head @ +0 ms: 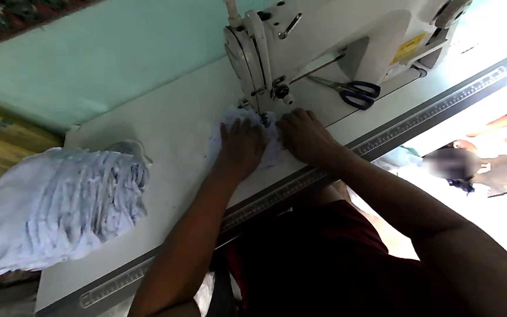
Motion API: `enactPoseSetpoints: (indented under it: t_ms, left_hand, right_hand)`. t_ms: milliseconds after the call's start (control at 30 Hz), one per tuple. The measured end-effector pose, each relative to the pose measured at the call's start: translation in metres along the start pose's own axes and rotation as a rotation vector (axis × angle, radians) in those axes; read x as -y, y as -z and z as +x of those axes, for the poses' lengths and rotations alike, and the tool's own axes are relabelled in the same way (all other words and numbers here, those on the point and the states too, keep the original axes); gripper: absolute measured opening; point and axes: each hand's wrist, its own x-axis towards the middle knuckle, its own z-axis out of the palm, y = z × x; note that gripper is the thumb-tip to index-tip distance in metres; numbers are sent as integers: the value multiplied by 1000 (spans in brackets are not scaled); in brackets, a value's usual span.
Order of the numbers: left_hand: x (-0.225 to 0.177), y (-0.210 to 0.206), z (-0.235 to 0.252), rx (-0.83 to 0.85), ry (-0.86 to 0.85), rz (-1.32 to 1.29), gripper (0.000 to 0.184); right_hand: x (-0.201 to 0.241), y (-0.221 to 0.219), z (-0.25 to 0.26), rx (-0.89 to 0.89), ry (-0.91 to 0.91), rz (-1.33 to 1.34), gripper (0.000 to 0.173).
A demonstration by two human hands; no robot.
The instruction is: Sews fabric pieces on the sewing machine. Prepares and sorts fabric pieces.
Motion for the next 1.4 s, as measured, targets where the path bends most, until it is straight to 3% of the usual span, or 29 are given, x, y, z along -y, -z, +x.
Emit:
enactPoseSetpoints:
  t_ms: [100, 200, 500, 1000, 1100, 1200, 1400]
  left_hand:
    - [26, -5, -12, -61, -224, -162, 40]
    - [35, -19, -17, -56, -260, -133, 45]
    - [20, -21, -11, -45, -132, -100, 49]
    - [-7, -21, 5, 5, 146, -36, 57]
    - [17, -2, 6, -4, -38, -42, 48]
    - [49, 7, 0, -42, -302, -108, 42]
    - [39, -17, -20, -78, -183, -145, 46]
  right_hand:
    - [16, -8, -15, -13, 115, 49, 40]
    - [21, -9, -17, 61, 112, 35, 43]
    - [7, -3, -6, 128, 113, -2, 41]
    - [-18, -1, 4, 41, -40, -5, 37]
    - [-4, 1, 1, -45, 1, 39, 30]
    - [10, -2, -6, 42, 132, 73, 38]
    - [2, -4, -5, 60, 130, 21, 36]
